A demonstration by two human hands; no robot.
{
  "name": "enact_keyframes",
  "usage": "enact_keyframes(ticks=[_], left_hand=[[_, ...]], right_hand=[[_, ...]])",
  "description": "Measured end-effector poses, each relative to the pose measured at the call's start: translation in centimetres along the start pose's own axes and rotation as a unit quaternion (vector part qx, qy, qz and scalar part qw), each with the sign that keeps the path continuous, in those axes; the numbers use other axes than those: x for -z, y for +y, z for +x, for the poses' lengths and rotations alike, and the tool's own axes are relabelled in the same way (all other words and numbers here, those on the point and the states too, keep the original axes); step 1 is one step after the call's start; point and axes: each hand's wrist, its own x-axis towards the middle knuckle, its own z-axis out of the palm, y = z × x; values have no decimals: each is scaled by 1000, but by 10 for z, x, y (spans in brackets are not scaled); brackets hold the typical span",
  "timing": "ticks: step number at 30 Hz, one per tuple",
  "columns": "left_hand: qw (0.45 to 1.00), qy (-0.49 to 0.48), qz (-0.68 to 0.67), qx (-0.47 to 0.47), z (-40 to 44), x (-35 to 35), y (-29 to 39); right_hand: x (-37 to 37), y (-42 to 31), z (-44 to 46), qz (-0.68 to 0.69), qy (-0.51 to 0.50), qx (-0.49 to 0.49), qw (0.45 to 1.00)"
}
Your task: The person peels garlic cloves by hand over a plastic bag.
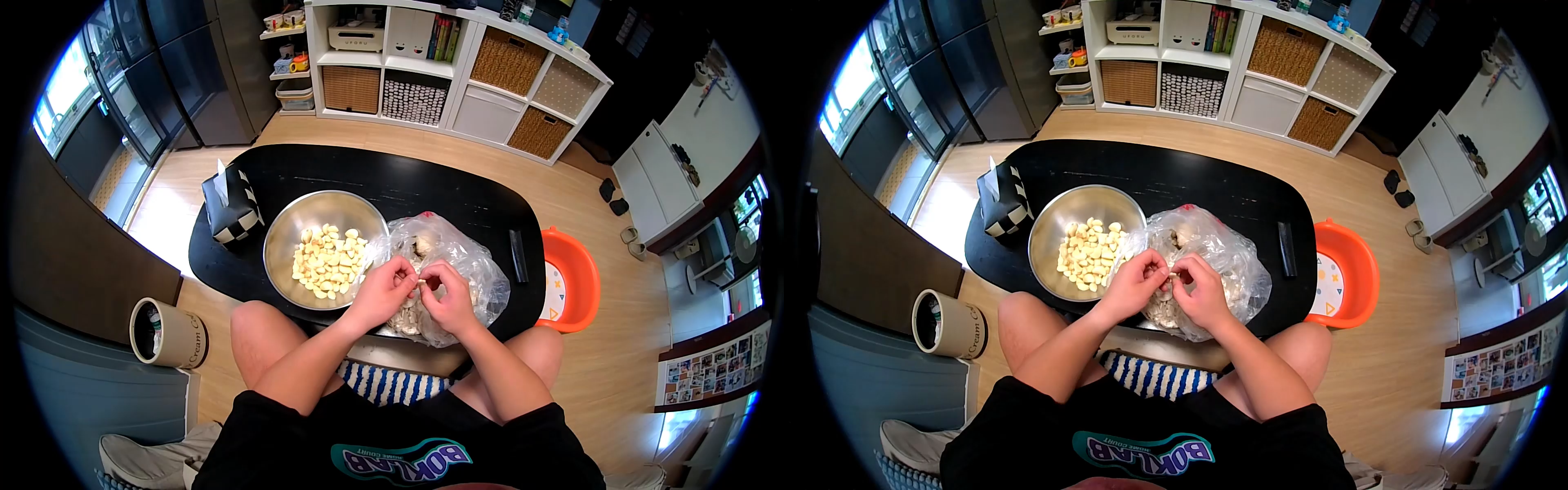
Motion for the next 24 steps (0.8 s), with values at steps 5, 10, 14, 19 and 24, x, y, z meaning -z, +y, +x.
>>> enact_keyframes(ticks=[5,10,14,19,24], left_hand=[[1000,4,1,4,0,0,0],[1000,4,1,14,-1,-1,3],[1000,20,-3,-2,0,-1,-2],[999,39,8,-16,-1,-2,0],[996,53,68,-23,-3,0,9]], right_hand=[[0,3,-1,22,5,0,1000],[0,7,-2,40,0,-8,999],[-1,12,-5,78,1,-25,997],[-1,10,-5,135,7,-54,989],[4,7,-1,221,56,-55,972]])
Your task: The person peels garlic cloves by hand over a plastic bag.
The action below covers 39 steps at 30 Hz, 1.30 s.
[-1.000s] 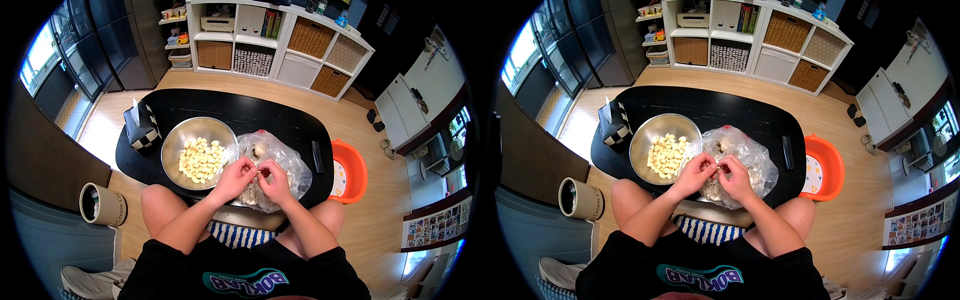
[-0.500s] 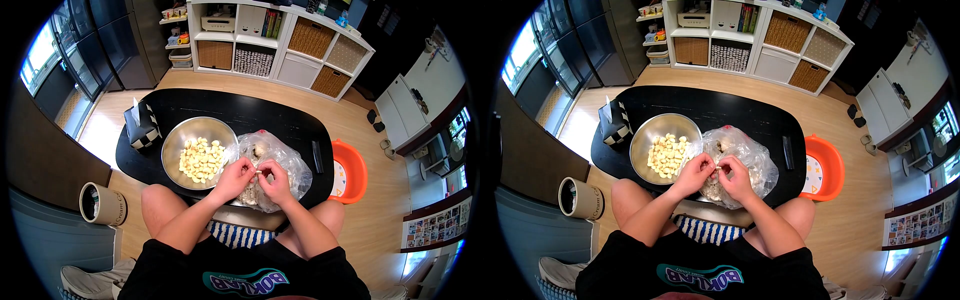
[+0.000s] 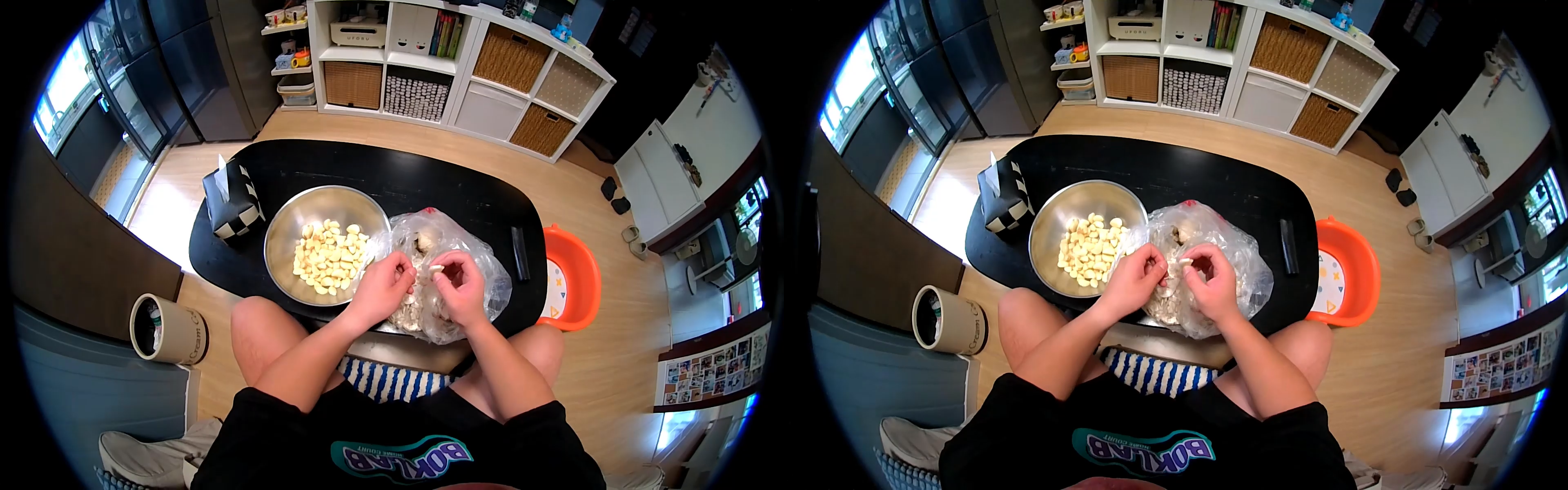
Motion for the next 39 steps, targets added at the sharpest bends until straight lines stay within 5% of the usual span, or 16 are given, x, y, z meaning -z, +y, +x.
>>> enact_keyframes(ticks=[10,18,30,34,36,39], left_hand=[[951,77,251,-166,1,-2,-2],[930,68,313,-179,1,-3,-7],[963,59,234,-118,0,-4,4],[975,64,150,-148,3,-3,5],[997,32,-16,-71,3,-5,4],[997,-6,-61,-47,2,-3,8]], right_hand=[[8,-5,6,173,50,-105,978],[9,-10,5,258,13,-157,953],[11,-11,6,296,-15,-215,930],[9,-11,5,306,-33,-242,920],[8,-11,4,311,-35,-261,913],[7,-6,4,328,-41,-257,908]])
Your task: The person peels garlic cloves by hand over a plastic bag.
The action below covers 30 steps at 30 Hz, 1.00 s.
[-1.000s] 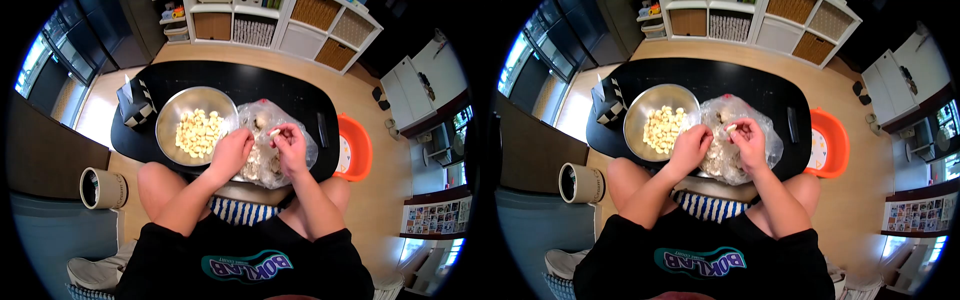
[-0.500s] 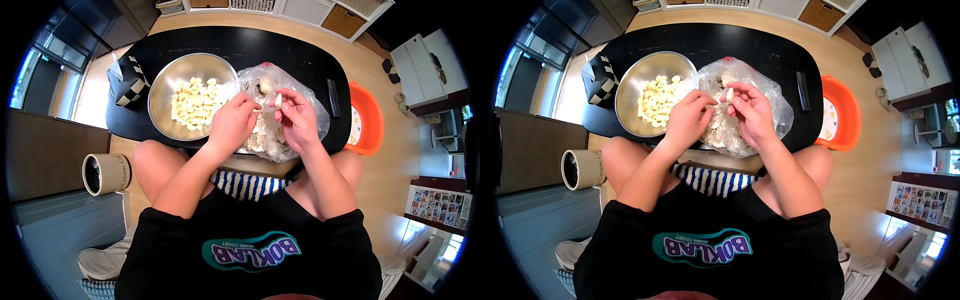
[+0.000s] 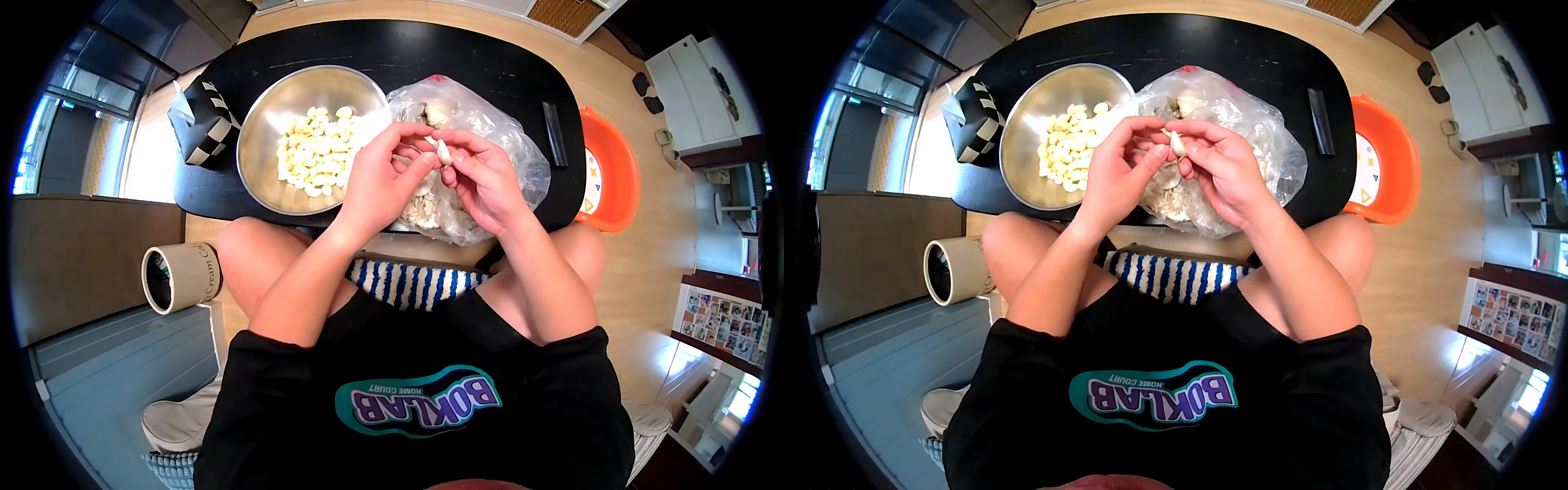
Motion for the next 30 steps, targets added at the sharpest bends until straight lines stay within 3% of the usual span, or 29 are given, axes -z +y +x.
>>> enact_keyframes(ticks=[7,22,28,30], left_hand=[[992,22,-123,12,-1,-7,-8],[992,27,-121,25,-4,-7,-10],[997,62,-44,6,-5,-8,-5],[997,65,-39,-3,-4,-8,-5]], right_hand=[[-1,2,0,25,-9,-8,1000],[-1,6,-1,26,-4,-16,1000],[-6,7,-3,-62,31,3,998],[-4,11,-2,-168,59,60,982]])
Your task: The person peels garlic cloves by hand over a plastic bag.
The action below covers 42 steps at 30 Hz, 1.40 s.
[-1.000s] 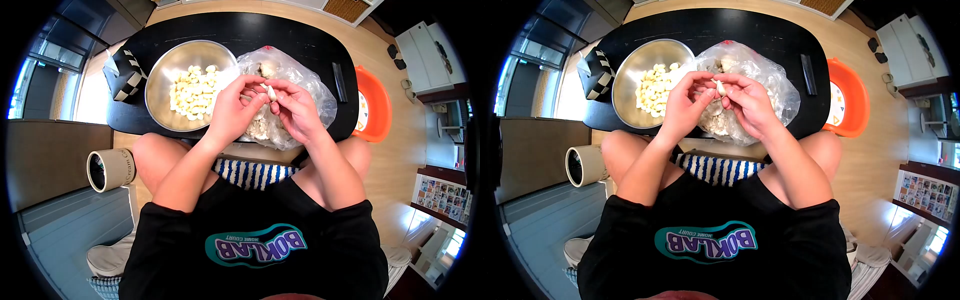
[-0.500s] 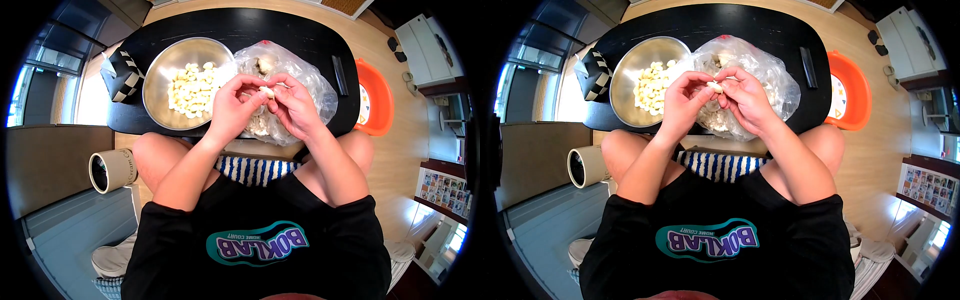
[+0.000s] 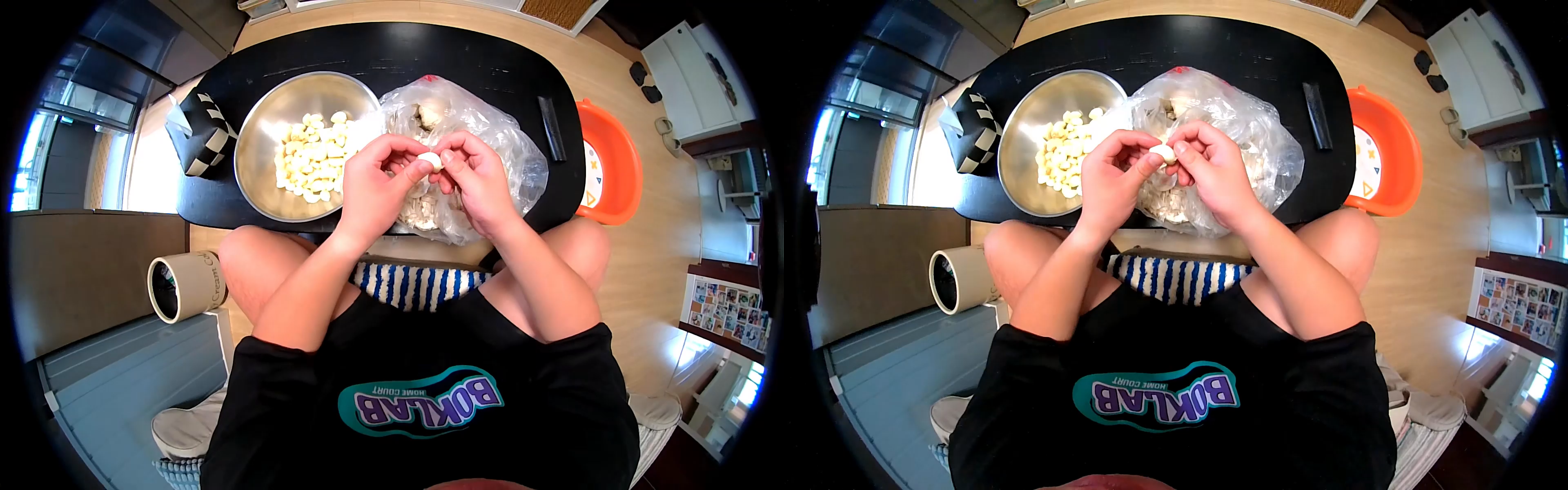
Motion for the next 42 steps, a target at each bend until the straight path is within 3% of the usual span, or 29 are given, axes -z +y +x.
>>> enact_keyframes(ticks=[5,11,15,19,21,25,31,42], left_hand=[[999,9,33,1,-1,1,3],[1000,-7,-20,19,-1,-1,0],[998,-22,-38,51,-2,-1,2],[992,-33,-110,41,-3,-3,-13],[989,-37,-127,66,-3,-2,-15],[970,-42,-214,107,-4,-3,-12],[950,-61,-239,193,-3,0,-16],[946,-61,-257,186,-1,3,-10]], right_hand=[[-3,-2,-3,-61,-10,81,995],[0,1,-1,17,-12,30,999],[-5,-1,-3,-20,-11,44,999],[-4,2,-7,-156,-2,112,982],[-1,1,-5,-281,-13,160,946],[-11,-12,-6,-316,-12,224,922],[-7,-10,-6,-328,-14,201,923],[-7,-11,-7,-335,-1,191,923]])
